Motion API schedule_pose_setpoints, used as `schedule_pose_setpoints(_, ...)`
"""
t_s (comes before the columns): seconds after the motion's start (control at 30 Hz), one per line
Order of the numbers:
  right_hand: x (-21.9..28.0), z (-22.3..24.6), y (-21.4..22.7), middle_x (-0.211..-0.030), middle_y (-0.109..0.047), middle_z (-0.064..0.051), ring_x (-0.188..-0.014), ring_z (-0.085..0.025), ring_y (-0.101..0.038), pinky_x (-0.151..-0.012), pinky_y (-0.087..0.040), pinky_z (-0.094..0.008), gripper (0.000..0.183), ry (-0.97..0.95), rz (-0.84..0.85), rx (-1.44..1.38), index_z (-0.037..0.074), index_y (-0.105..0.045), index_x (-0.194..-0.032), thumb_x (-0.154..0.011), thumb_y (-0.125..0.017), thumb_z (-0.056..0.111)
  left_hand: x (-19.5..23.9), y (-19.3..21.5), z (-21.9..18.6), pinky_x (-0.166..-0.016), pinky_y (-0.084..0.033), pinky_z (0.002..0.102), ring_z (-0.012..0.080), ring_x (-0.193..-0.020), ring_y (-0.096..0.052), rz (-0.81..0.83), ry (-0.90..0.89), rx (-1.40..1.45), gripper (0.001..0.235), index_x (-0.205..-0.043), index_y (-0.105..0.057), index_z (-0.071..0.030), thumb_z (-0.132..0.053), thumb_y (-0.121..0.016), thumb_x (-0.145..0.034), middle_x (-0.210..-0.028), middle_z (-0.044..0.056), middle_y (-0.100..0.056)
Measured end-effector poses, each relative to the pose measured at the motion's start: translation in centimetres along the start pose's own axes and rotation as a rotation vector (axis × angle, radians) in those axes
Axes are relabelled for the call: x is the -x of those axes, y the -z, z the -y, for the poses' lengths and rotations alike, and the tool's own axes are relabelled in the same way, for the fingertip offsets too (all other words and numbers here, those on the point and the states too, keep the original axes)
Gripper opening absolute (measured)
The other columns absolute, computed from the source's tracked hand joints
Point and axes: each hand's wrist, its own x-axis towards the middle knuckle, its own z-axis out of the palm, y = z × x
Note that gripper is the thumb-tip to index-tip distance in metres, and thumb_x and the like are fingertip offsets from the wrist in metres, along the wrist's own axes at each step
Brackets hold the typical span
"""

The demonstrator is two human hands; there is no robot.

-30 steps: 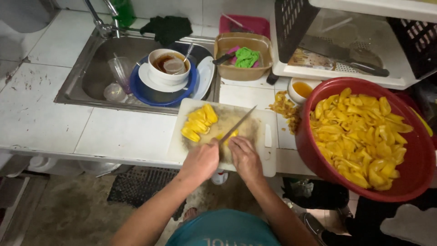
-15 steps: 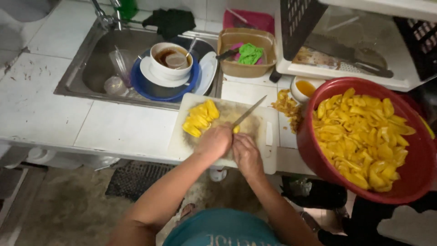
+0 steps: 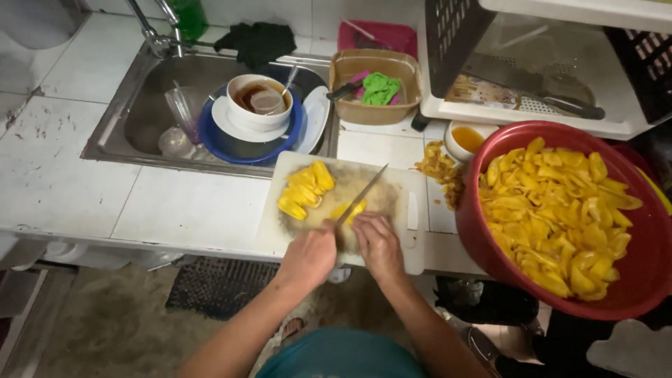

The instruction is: Cutting jackfruit into thin strips on a cutting board using a knife.

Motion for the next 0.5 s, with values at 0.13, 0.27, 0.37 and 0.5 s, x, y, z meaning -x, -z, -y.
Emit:
schedule_pose_setpoints(0.13, 0.1, 0.0, 0.0, -0.101, -0.072, -0.016, -0.102, -0.033, -0.070, -0.090, -0.058, -0.040, 0.014, 0.009, 0.001, -0.005, -0.004, -0.073, -0.096, -0.083, -0.076, -0.004, 0.8, 1.1, -0.8, -0.070, -0.061, 0.051, 0.0455, -0.082, -0.073, 0.066, 0.031, -0.025, 0.025, -0.104, -0.056, 0.005, -0.001, -0.056, -0.080, -0.082, 0.029, -0.071)
schedule_pose_setpoints(0.27, -0.3, 0.2, 0.1, -0.101, -0.072, -0.017, -0.102, -0.034, -0.070, -0.089, -0.057, -0.041, 0.014, -0.013, 0.011, -0.006, -0.004, -0.073, -0.097, -0.084, -0.077, -0.004, 1.0, 2.2, -1.6, -0.071, -0.061, 0.051, 0.0451, -0.083, -0.073, 0.082, 0.043, -0.044, 0.023, -0.110, -0.054, 0.007, -0.002, -0.055, -0.089, -0.084, 0.030, -0.072)
schedule_pose_setpoints(0.37, -0.6, 0.4, 0.4, -0.100, -0.072, -0.017, -0.102, -0.034, -0.070, -0.089, -0.057, -0.040, 0.013, -0.018, 0.016, -0.023, -0.004, -0.073, -0.097, -0.084, -0.077, -0.004, 0.7, 2.4, -2.2, -0.071, -0.061, 0.050, 0.0441, -0.082, -0.074, 0.078, 0.059, -0.049, 0.025, -0.113, -0.053, 0.007, -0.002, -0.054, -0.090, -0.084, 0.030, -0.072)
schedule_pose_setpoints(0.5, -0.5, 0.4, 0.3, -0.101, -0.072, -0.017, -0.103, -0.034, -0.070, -0.090, -0.057, -0.040, 0.014, -0.043, 0.027, -0.026, -0.005, -0.072, -0.098, -0.085, -0.076, -0.004, 0.4, 1.8, -1.8, -0.072, -0.061, 0.049, 0.0438, -0.084, -0.074, 0.154, 0.078, -0.056, 0.022, -0.109, -0.054, 0.004, -0.003, -0.054, -0.088, -0.084, 0.030, -0.071)
